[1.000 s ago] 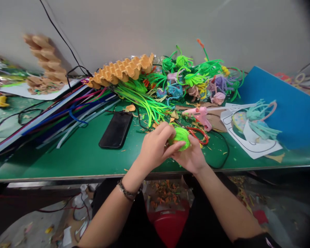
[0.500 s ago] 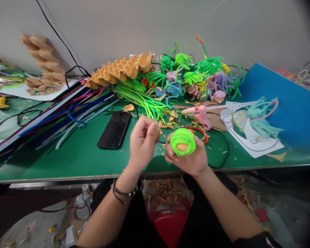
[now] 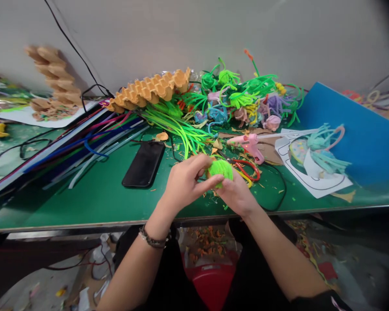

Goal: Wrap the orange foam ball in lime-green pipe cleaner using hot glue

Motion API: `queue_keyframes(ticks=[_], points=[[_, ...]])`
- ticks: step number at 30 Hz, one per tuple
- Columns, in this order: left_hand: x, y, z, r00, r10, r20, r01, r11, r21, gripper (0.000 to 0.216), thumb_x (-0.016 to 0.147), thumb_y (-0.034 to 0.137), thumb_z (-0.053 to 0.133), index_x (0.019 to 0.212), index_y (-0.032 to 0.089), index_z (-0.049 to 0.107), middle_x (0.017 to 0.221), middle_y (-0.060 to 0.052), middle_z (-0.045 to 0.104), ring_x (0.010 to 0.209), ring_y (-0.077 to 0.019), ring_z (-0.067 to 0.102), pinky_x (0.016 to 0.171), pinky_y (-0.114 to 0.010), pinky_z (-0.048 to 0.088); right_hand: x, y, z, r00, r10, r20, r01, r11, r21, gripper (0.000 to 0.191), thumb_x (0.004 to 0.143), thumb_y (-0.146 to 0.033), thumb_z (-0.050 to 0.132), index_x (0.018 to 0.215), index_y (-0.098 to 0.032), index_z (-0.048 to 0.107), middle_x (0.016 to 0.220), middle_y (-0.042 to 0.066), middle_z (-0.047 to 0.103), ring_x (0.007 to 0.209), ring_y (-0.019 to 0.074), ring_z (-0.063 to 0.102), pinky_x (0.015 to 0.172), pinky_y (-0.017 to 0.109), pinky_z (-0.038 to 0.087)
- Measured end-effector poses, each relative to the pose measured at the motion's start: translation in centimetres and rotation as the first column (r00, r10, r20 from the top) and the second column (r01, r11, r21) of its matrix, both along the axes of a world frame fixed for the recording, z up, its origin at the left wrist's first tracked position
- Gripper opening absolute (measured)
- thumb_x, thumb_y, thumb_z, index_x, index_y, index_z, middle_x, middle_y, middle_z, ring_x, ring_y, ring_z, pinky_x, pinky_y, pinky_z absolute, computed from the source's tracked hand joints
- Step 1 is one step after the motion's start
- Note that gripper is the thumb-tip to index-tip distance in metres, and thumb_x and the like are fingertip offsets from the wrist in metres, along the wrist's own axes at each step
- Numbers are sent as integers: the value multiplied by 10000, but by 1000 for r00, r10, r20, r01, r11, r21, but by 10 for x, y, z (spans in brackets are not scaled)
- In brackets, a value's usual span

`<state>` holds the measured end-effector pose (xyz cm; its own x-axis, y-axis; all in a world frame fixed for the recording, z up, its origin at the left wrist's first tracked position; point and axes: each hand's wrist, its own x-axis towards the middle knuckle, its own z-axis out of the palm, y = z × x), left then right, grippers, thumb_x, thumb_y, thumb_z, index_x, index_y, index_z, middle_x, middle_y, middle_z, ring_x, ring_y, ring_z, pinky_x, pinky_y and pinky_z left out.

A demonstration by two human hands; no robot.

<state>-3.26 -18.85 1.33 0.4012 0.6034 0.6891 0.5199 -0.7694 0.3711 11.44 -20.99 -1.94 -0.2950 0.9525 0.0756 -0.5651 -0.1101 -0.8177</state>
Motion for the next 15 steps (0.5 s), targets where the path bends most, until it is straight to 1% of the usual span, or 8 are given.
queue_keyframes(ticks=[2,3,6,8,9,11,13,15], points=[[1,1,-1,993,66,-93,-53,990,134,364,954,445,378,741,186,519,562,45,458,483,-85,405,474,-212,292,0,1,-3,999,6,43,-7,1000,28,484,616,-414,814,980,-264,533,917,-20,583,836,114,574,787,245,515],[0,2,-2,986,107,-125,-77,972,220,381,968,414,350,716,186,521,558,38,475,472,-87,401,476,-220,288,0,2,-4,998,8,64,-11,999,44,491,614,-422,814,976,-267,521,914,-24,579,823,113,573,761,243,520],[-2,6,-3,955,256,-147,-168,880,444,358,958,269,381,633,188,507,525,32,488,443,-97,365,474,-244,265,0,4,-8,991,-30,132,18,996,91,465,643,-431,796,945,-271,482,860,-45,550,774,97,557,701,223,509],[-2,8,-5,944,290,-157,-176,845,506,318,932,195,422,624,191,505,512,38,490,434,-100,349,466,-254,250,-1,4,-8,979,-82,184,60,991,123,444,667,-421,783,933,-266,462,832,-54,524,754,86,541,691,209,490],[-1,9,-7,948,278,-156,-163,845,510,309,928,178,427,628,192,503,509,40,491,434,-100,350,464,-255,248,-1,4,-7,973,-105,206,76,987,143,441,671,-418,780,926,-263,455,821,-56,512,742,84,531,682,205,482],[1,10,-10,974,208,-87,-147,878,456,311,944,201,412,644,194,492,521,40,498,452,-95,379,469,-241,269,-1,4,-5,963,-120,242,78,981,177,456,663,-423,783,927,-261,449,822,-50,501,729,89,519,662,211,475],[2,11,-13,981,146,125,-179,934,309,332,967,260,388,653,193,470,530,41,481,469,-83,403,470,-217,293,0,3,-4,959,-122,257,71,977,199,481,647,-435,787,946,-264,451,843,-38,505,734,101,523,665,229,483],[-1,13,-12,911,129,393,-183,977,104,358,979,309,373,646,194,438,519,50,432,454,-71,388,455,-200,298,1,4,-3,958,-132,256,79,975,207,480,655,-449,776,963,-269,455,865,-26,519,752,113,538,700,259,498]])
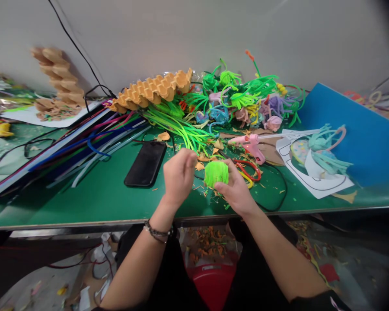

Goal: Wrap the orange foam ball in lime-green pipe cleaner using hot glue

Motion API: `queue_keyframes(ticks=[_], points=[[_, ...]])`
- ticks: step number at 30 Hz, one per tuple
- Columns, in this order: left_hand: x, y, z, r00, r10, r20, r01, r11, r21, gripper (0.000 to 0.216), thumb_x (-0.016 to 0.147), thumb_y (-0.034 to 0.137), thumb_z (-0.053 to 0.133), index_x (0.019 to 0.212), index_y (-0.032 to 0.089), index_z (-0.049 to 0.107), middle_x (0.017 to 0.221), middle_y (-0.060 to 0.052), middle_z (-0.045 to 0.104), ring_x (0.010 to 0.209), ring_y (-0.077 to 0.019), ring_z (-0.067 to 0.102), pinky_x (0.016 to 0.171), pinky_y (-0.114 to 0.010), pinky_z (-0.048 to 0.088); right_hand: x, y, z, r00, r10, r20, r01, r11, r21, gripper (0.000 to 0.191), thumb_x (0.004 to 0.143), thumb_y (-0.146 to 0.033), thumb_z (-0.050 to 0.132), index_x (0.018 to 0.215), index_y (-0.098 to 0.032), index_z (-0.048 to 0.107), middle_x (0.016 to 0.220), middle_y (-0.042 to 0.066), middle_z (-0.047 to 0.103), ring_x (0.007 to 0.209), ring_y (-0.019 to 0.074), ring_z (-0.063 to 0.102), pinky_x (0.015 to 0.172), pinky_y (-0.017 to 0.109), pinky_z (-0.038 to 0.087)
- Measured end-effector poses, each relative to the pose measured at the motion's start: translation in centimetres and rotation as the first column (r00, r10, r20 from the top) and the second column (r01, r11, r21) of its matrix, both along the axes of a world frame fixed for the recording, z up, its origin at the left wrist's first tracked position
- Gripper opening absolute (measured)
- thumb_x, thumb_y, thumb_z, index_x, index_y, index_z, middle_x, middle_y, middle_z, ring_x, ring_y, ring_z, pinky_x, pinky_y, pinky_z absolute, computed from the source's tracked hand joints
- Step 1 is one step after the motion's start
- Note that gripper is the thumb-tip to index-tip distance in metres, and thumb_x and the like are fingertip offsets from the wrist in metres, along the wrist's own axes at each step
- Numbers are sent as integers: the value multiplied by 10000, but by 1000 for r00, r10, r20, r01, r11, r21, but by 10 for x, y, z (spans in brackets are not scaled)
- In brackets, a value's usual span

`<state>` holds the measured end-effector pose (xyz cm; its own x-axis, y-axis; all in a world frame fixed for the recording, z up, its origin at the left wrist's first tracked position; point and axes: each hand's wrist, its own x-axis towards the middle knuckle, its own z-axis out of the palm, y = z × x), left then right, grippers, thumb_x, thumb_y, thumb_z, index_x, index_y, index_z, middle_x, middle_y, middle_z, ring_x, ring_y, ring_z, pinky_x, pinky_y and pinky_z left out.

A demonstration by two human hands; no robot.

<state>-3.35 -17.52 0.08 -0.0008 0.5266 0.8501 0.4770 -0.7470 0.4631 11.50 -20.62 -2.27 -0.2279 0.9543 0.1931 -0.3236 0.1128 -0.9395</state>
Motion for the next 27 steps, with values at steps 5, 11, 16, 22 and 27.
queue_keyframes(ticks=[5,11,16,22,27], points=[[-17,7,8,935,-173,308,209,974,-86,354,961,342,427,649,184,487,643,23,496,538,-67,463,551,-208,394,1,1,-2,999,-31,16,31,1000,2,455,679,-478,742,968,-271,458,887,-7,549,787,136,568,746,302,515],[-6,2,1,840,-537,80,520,754,-402,441,866,471,533,1251,261,489,1310,-85,527,1180,-217,524,953,-340,456,0,3,-7,861,-336,383,189,909,372,448,713,-364,727,1072,-252,484,1076,50,545,1038,219,556,894,401,485],[9,0,-11,809,-565,161,517,555,-652,514,879,555,453,1239,193,515,1291,-110,575,1217,-243,520,1055,-391,388,3,7,-11,635,-610,474,153,701,697,387,783,-268,662,1128,-228,491,1087,79,541,1053,233,538,890,416,478],[0,1,-6,728,-488,482,645,250,-722,791,783,778,366,1294,192,511,1409,-121,497,1234,-281,528,1043,-438,410,8,8,-7,529,-675,515,207,691,693,414,778,-272,671,1153,-223,504,1063,76,539,1027,245,547,885,417,480],[-30,9,6,767,-508,391,559,230,-797,672,859,685,332,1047,139,674,1119,-149,699,970,-252,687,955,-452,485,22,19,-9,355,-704,615,306,710,635,412,770,-211,628,1164,-214,510,1067,99,458,1050,284,524,934,490,455]])
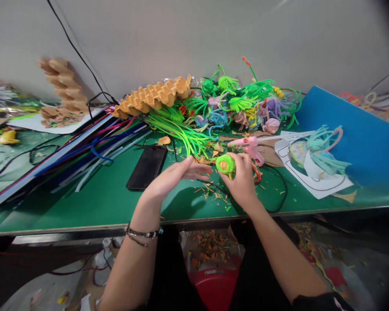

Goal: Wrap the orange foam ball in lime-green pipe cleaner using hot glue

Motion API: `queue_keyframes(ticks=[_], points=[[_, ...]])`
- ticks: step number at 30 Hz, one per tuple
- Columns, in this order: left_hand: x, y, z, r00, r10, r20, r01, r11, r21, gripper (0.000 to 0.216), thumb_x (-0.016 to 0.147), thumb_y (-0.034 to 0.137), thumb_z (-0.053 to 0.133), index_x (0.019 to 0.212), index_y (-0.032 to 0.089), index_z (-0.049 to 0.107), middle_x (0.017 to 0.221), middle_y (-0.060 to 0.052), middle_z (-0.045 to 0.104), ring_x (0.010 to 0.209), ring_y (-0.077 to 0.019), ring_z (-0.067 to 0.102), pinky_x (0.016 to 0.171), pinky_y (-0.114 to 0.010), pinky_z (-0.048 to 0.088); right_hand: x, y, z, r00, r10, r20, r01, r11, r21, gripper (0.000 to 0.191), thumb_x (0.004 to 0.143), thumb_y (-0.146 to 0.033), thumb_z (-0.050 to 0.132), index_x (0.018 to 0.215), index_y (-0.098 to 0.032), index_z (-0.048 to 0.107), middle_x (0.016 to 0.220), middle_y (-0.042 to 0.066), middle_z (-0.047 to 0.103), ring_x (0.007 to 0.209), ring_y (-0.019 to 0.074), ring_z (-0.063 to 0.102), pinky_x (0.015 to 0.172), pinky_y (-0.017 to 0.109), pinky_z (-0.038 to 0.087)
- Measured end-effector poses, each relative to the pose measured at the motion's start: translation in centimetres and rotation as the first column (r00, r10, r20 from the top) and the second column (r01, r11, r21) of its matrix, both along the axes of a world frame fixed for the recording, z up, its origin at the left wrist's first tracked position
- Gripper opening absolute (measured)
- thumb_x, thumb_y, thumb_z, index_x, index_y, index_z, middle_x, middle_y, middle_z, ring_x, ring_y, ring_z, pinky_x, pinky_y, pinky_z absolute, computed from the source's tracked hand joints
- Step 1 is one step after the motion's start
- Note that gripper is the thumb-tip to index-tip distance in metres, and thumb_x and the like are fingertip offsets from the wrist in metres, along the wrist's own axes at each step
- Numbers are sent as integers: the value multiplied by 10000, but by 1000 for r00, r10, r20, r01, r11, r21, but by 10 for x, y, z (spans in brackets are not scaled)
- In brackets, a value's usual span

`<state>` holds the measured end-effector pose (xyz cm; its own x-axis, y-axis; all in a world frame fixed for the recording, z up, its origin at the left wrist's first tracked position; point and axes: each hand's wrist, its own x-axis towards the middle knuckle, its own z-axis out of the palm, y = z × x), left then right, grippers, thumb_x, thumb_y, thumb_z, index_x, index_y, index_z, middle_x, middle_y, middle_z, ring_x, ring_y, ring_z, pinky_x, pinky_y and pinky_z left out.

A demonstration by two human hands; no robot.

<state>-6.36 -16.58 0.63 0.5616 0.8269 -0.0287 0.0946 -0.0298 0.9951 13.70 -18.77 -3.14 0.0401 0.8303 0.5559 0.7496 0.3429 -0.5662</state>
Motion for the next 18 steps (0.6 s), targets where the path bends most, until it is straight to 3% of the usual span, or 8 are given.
queue_keyframes(ticks=[2,4,6,8,12,18], points=[[-9,5,-1,958,247,-145,-212,952,220,487,881,554,429,1001,149,672,987,-122,734,902,-225,695,877,-406,526,5,4,-3,999,-38,-4,38,999,-33,433,754,-191,629,1171,-202,511,1080,113,438,1074,305,511,941,508,453],[-11,9,-6,761,531,-373,-349,819,456,331,857,415,536,1043,163,644,955,-98,730,882,-227,688,826,-391,537,8,7,-7,999,-45,2,45,998,-45,475,743,-166,619,1201,-198,496,1113,126,427,1112,320,497,952,517,452],[-9,11,-13,498,637,-589,-273,759,591,365,853,337,559,1173,162,577,1050,-122,698,941,-268,676,794,-407,541,9,9,-11,999,-31,18,32,997,-72,525,732,-139,604,1236,-202,473,1144,131,420,1120,321,505,951,517,459],[-4,11,-20,362,609,-706,-134,783,607,435,879,314,523,1279,144,496,1181,-167,635,1036,-304,647,792,-410,543,8,10,-14,999,-12,34,16,994,-107,554,735,-118,577,1268,-204,451,1170,135,416,1078,303,542,930,505,477],[-3,11,-25,354,570,-741,-38,801,598,406,939,241,377,1322,126,447,1265,-173,584,1118,-272,608,861,-373,520,4,8,-13,995,-7,97,17,995,-103,424,790,-98,487,1209,-153,515,1177,170,464,1036,296,565,901,490,472],[-12,29,-24,318,567,-760,59,788,613,476,885,114,360,1351,190,416,1173,-125,637,1047,-234,630,796,-318,512,-2,3,-6,996,51,69,-47,997,-69,196,860,-155,442,973,-182,600,926,100,632,829,230,621,717,343,478]])
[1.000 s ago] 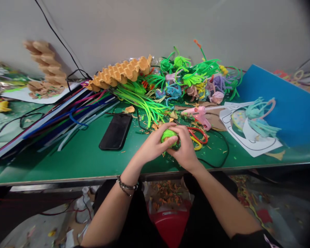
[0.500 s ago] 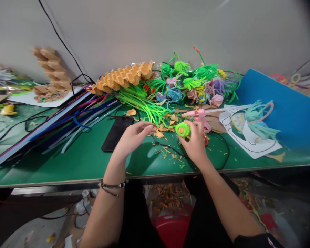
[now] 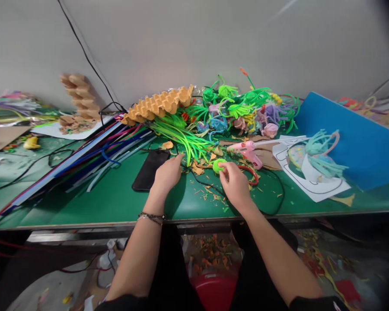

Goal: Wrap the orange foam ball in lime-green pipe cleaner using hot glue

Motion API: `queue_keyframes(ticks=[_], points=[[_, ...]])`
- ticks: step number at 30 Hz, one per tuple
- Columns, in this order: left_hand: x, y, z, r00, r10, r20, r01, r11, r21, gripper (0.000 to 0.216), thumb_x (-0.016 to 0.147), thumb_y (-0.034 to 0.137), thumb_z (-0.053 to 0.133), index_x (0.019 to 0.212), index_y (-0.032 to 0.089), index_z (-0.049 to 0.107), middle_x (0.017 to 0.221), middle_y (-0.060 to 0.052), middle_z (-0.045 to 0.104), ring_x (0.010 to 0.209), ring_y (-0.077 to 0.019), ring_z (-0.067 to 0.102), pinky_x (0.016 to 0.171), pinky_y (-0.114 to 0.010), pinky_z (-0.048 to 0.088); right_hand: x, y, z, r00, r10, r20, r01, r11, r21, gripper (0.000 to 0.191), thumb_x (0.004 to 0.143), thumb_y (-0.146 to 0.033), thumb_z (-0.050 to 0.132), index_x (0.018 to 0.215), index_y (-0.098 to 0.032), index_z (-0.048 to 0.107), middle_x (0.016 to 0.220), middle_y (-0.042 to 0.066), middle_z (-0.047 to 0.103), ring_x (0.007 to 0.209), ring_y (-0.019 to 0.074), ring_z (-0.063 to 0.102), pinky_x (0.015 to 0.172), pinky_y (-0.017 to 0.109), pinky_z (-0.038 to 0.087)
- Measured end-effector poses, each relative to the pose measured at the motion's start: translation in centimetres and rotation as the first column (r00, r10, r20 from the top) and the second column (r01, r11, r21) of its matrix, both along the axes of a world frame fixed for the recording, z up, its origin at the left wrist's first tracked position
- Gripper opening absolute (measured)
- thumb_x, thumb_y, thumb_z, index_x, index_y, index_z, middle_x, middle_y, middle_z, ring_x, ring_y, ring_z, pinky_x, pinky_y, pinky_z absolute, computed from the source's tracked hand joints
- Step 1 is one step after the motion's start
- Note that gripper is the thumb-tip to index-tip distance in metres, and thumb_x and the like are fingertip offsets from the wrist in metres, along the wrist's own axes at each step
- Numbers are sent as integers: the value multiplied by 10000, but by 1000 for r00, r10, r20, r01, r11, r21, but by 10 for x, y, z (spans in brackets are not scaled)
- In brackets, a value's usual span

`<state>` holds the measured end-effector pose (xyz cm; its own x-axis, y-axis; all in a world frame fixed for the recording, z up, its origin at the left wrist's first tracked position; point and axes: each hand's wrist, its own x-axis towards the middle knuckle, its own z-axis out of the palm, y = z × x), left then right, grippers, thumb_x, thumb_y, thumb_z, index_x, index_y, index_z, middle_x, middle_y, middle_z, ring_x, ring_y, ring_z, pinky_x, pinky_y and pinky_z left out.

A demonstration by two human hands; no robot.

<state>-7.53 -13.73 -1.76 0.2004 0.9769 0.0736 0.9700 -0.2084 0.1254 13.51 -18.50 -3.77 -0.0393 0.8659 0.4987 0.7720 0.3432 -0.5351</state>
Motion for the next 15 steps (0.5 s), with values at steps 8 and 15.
queue_keyframes(ticks=[8,15], points=[[1,56,5,963,-198,-184,210,977,48,339,859,146,435,1118,253,626,1090,-102,612,877,-232,649,734,-326,470,2,-1,2,995,62,-78,-59,997,39,161,861,-177,435,875,-204,592,855,63,684,717,180,621,664,282,430],[-14,87,22,922,-355,-155,376,917,132,103,801,155,578,812,219,658,854,-48,651,803,-182,631,799,-311,448,5,-2,6,990,69,-119,-68,998,8,152,844,-193,446,842,-215,596,709,25,653,594,154,570,602,260,386]])
